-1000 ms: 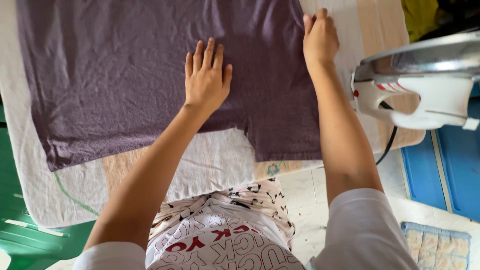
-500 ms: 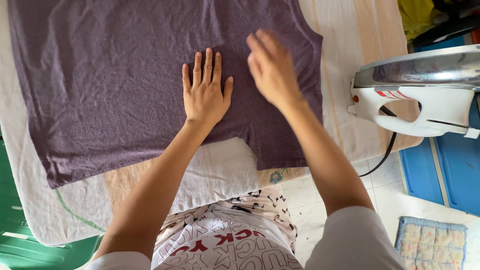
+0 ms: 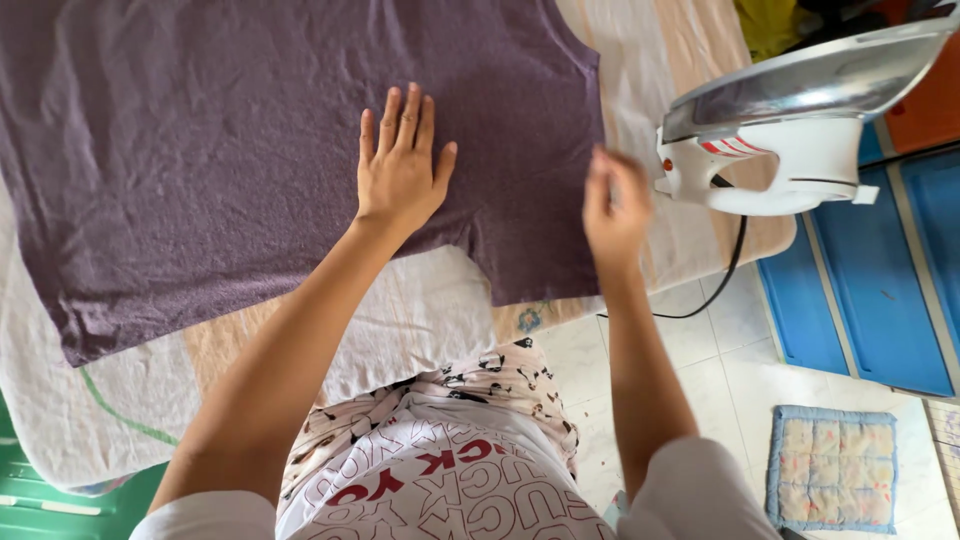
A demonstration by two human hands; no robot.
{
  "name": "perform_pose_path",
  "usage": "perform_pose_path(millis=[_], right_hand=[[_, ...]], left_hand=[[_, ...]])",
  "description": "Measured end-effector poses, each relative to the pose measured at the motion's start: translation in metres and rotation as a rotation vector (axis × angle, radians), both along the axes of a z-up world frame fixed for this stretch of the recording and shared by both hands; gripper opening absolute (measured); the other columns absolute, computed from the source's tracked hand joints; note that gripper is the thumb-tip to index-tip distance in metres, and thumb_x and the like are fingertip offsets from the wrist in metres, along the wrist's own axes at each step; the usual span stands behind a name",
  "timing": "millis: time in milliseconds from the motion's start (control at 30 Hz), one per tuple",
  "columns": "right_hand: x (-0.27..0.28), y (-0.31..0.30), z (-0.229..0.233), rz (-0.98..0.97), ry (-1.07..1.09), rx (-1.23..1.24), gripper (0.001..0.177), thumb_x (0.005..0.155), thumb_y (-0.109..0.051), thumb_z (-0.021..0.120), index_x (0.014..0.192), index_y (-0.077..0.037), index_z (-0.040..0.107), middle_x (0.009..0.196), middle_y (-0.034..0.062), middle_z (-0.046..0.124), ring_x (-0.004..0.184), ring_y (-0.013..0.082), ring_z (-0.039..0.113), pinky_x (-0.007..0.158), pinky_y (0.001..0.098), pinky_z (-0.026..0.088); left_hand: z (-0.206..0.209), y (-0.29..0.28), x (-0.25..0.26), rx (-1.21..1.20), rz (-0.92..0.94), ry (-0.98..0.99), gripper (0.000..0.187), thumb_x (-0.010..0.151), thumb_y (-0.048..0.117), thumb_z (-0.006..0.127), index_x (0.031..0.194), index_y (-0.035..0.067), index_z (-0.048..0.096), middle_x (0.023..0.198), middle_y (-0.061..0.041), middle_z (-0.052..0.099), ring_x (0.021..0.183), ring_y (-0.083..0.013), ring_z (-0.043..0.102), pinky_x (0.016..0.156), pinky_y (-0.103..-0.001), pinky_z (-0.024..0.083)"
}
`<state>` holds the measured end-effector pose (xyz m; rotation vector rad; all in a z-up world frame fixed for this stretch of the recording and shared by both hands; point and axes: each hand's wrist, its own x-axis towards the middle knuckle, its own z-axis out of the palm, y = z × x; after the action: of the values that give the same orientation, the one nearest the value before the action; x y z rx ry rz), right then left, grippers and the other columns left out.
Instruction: The person irons a purple t-shirt on a table covered with a white cloth. They smooth the fabric with their hands, use a white iron to press the shirt, and flip the shirt over to iron the other side.
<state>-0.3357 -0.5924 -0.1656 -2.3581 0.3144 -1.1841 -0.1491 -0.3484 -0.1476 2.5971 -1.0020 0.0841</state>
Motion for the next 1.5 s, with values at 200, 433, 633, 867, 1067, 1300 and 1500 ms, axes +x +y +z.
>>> perform_pose_path(millis=[200, 433, 633, 867, 1067, 1300, 1500], right_hand=[[-0.090, -0.034, 0.009, -0.501, -0.411, 0.295, 0.024, 0.109, -0.015, 0.068, 0.111, -0.002, 0.047, 0.101, 0.0012, 0.046, 0.091, 0.0157, 0.053, 0.081, 0.0288, 0.050], [-0.068, -0.074, 0.065, -0.168, -0.183, 0.244, 0.027, 0.117, -0.022, 0.059, 0.123, 0.004, 0.062, 0.096, 0.0054, 0.070, 0.088, 0.0160, 0.070, 0.082, 0.0291, 0.056], [-0.043, -0.054, 0.148, 0.035, -0.206, 0.578, 0.032, 0.116, -0.028, 0.063, 0.104, 0.001, 0.056, 0.074, 0.0036, 0.053, 0.057, 0.0131, 0.056, 0.052, 0.0342, 0.046], [-0.009, -0.021, 0.192, 0.111, 0.175, 0.545, 0.044, 0.113, -0.035, 0.070, 0.085, -0.003, 0.058, 0.065, 0.0006, 0.053, 0.050, 0.0097, 0.051, 0.043, 0.0311, 0.038], [0.058, -0.008, 0.191, 0.186, 0.537, 0.493, 0.046, 0.104, -0.040, 0.072, 0.076, -0.006, 0.057, 0.056, -0.0017, 0.051, 0.042, 0.0083, 0.049, 0.038, 0.0286, 0.038], [0.117, -0.007, 0.170, 0.251, 0.733, 0.342, 0.041, 0.104, -0.046, 0.066, 0.091, -0.008, 0.057, 0.052, -0.0018, 0.049, 0.040, 0.0087, 0.048, 0.038, 0.0276, 0.039], [0.125, -0.012, 0.169, 0.259, 0.856, 0.269, 0.052, 0.108, -0.055, 0.057, 0.118, -0.004, 0.056, 0.052, 0.0002, 0.046, 0.038, 0.0106, 0.048, 0.036, 0.0305, 0.040]], left_hand=[[-0.004, 0.000, -0.001, 0.035, -0.050, -0.006, 0.071, 0.107, 0.050, 0.029, 0.161, 0.004, 0.027, 0.168, -0.013, 0.022, 0.155, -0.0290, 0.017, 0.125, -0.054, 0.008], [-0.006, 0.000, -0.002, 0.049, -0.043, 0.005, 0.069, 0.108, 0.049, 0.024, 0.162, 0.006, 0.023, 0.170, -0.011, 0.019, 0.156, -0.0259, 0.015, 0.126, -0.053, 0.007], [-0.003, -0.003, -0.003, 0.056, -0.016, 0.040, 0.069, 0.106, 0.050, 0.022, 0.161, 0.008, 0.023, 0.169, -0.007, 0.017, 0.155, -0.0231, 0.012, 0.125, -0.051, 0.005], [-0.010, -0.003, -0.002, 0.038, -0.025, -0.059, 0.066, 0.107, 0.048, 0.027, 0.159, 0.007, 0.028, 0.167, -0.009, 0.022, 0.153, -0.0256, 0.017, 0.124, -0.052, 0.008], [0.014, 0.011, -0.048, -0.282, -0.404, -0.190, 0.031, 0.100, 0.036, 0.056, 0.113, 0.010, 0.068, 0.114, -0.010, 0.065, 0.101, -0.0270, 0.057, 0.094, -0.049, 0.045], [0.024, -0.016, -0.149, -0.077, -0.766, -0.459, 0.028, 0.086, 0.021, 0.072, 0.109, 0.005, 0.070, 0.103, -0.004, 0.065, 0.099, -0.0190, 0.063, 0.087, -0.033, 0.055], [0.042, -0.035, -0.160, 0.286, -0.860, -0.280, 0.007, 0.078, 0.005, 0.076, 0.082, 0.006, 0.071, 0.101, -0.006, 0.063, 0.098, -0.0210, 0.063, 0.070, -0.029, 0.056]])
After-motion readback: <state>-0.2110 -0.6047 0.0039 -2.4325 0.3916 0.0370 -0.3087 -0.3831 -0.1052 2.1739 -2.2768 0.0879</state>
